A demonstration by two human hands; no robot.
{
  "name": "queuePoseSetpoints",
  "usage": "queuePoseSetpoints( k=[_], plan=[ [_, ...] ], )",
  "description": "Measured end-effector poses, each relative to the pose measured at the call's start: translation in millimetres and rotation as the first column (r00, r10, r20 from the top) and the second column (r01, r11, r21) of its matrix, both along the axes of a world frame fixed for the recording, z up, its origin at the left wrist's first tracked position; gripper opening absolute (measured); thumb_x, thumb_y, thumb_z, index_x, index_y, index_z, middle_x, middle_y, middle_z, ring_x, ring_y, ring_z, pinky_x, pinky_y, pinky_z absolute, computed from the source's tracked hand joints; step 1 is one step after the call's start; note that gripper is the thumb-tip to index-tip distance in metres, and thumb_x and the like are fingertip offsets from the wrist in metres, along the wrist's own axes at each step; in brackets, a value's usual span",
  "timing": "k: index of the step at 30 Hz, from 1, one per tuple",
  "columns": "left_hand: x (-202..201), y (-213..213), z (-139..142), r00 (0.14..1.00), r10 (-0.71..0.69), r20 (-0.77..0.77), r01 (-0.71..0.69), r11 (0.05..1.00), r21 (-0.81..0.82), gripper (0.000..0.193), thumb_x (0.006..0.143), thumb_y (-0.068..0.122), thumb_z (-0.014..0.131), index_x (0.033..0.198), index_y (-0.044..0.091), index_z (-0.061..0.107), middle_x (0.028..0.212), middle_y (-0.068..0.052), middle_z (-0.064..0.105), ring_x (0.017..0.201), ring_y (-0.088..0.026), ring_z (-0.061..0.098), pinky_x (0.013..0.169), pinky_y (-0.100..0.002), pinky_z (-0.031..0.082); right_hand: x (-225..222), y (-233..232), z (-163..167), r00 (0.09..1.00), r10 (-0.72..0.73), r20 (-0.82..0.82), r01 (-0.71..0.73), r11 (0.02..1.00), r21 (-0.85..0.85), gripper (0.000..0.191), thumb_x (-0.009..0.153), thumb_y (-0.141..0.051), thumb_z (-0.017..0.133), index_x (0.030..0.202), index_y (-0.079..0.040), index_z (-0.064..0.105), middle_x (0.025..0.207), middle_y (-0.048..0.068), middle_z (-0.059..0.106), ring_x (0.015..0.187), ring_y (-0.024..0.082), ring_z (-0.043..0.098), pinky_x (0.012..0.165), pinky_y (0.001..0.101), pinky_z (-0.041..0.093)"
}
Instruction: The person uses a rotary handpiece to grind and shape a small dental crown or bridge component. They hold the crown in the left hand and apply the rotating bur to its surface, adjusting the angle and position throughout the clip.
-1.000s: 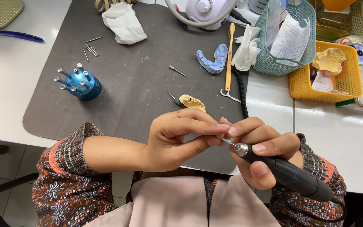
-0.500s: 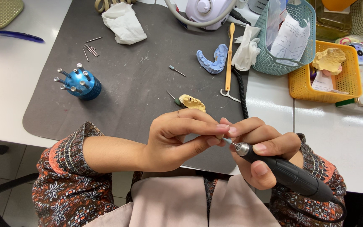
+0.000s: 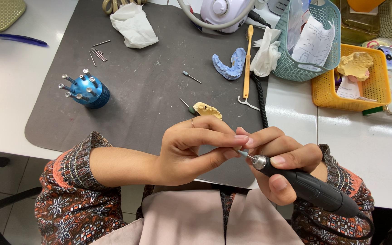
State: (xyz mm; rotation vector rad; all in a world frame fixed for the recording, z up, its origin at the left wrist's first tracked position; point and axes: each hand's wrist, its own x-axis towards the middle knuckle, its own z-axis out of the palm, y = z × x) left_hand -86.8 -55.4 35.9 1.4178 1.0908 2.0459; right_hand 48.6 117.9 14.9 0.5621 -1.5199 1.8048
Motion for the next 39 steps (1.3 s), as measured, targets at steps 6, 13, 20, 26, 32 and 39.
queuePoseSetpoints(
  k=[6,13,20,26,32,39],
  plan=[
    [-0.5,0.2,0.6,1.000,-0.002,-0.002,0.002,1.000,0.001,0.032,0.101,-0.009,0.073,0.129,0.006,0.070,0.112,-0.007,0.071,0.100,-0.011,0.068,0.086,-0.022,0.058,-3.1,-0.4,-0.5,1.000,-0.021,-0.016,0.021,1.000,0.004,0.021,0.098,-0.015,0.059,0.115,-0.009,0.049,0.085,0.014,0.060,0.104,0.030,0.064,0.108,0.0595,0.053],
    [-0.1,0.3,1.4,1.000,-0.005,-0.005,0.005,1.000,0.001,0.033,0.101,-0.009,0.073,0.130,0.006,0.069,0.113,-0.007,0.070,0.100,-0.011,0.068,0.087,-0.022,0.057,-4.3,0.1,-1.8,0.999,-0.031,-0.036,0.031,0.999,0.005,0.021,0.098,-0.016,0.058,0.115,-0.009,0.049,0.086,0.014,0.060,0.104,0.030,0.065,0.107,0.0590,0.054],
    [-0.3,0.2,1.9,1.000,0.003,-0.009,-0.003,1.000,-0.003,0.033,0.101,-0.009,0.073,0.131,0.006,0.069,0.112,-0.007,0.070,0.099,-0.011,0.068,0.086,-0.022,0.057,-4.1,0.6,-3.5,0.998,-0.036,-0.048,0.036,0.999,-0.001,0.021,0.098,-0.016,0.058,0.115,-0.009,0.049,0.086,0.014,0.060,0.102,0.029,0.065,0.106,0.0580,0.055],
    [-0.5,1.0,1.8,1.000,0.009,-0.014,-0.009,1.000,-0.001,0.033,0.101,-0.009,0.074,0.130,0.006,0.070,0.112,-0.007,0.071,0.098,-0.011,0.068,0.086,-0.022,0.058,-2.5,-0.4,-0.6,0.999,-0.037,-0.033,0.037,0.999,-0.004,0.021,0.098,-0.016,0.058,0.115,-0.009,0.049,0.086,0.015,0.060,0.102,0.029,0.064,0.105,0.0583,0.056],
    [-0.3,0.8,2.4,1.000,0.009,-0.016,-0.009,1.000,0.003,0.034,0.101,-0.009,0.073,0.131,0.006,0.069,0.113,-0.007,0.071,0.099,-0.011,0.068,0.087,-0.022,0.058,-2.1,-0.6,1.5,0.999,-0.025,-0.021,0.024,1.000,-0.006,0.021,0.098,-0.014,0.059,0.115,-0.009,0.049,0.086,0.015,0.060,0.103,0.030,0.064,0.107,0.0594,0.055],
    [-0.4,0.2,3.1,1.000,0.013,-0.018,-0.013,1.000,-0.003,0.034,0.101,-0.010,0.073,0.130,0.006,0.069,0.113,-0.007,0.071,0.099,-0.011,0.068,0.087,-0.022,0.058,-1.9,-1.1,0.5,0.999,-0.028,-0.025,0.028,0.999,-0.017,0.021,0.098,-0.014,0.059,0.116,-0.009,0.049,0.087,0.015,0.060,0.103,0.029,0.065,0.107,0.0593,0.055]
  ],
)
